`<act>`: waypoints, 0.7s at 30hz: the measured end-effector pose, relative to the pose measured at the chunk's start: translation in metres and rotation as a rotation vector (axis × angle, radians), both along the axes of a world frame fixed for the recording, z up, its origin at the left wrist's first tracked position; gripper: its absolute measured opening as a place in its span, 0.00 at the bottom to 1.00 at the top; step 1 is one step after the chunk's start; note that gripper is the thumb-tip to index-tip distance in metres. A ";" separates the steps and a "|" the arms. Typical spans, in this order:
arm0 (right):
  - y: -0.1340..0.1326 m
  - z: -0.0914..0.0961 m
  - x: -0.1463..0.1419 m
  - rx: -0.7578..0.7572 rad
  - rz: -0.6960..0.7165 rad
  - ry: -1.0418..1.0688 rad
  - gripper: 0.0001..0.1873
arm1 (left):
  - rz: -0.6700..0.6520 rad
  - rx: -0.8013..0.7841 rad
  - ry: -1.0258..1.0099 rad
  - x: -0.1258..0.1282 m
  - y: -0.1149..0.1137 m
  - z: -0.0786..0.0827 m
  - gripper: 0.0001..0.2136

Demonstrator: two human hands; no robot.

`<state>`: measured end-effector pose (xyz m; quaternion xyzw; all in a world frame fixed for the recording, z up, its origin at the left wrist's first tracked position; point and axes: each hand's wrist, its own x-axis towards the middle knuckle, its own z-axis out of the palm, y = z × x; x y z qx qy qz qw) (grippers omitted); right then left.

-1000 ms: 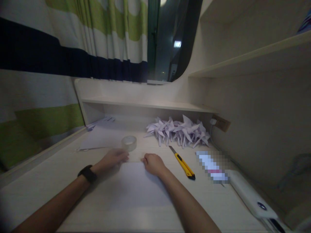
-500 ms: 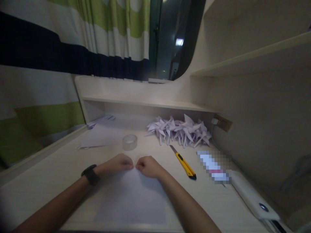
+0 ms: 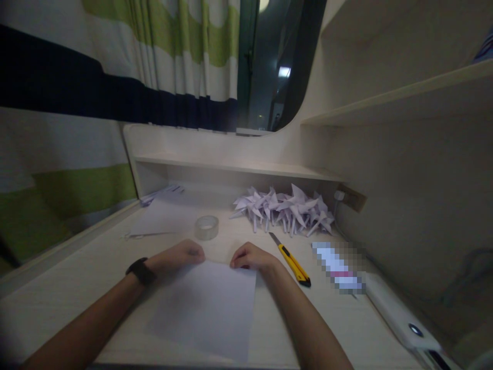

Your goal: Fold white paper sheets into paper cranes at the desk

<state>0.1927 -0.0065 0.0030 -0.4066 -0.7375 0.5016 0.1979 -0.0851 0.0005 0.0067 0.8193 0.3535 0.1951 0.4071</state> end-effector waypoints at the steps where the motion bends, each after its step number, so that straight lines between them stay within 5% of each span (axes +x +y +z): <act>1: 0.001 0.001 0.003 -0.011 -0.007 0.017 0.09 | 0.022 -0.008 0.001 -0.002 0.000 0.002 0.14; 21: 0.008 -0.002 0.045 -0.240 -0.154 0.162 0.07 | 0.167 -0.067 -0.049 -0.013 0.008 -0.003 0.16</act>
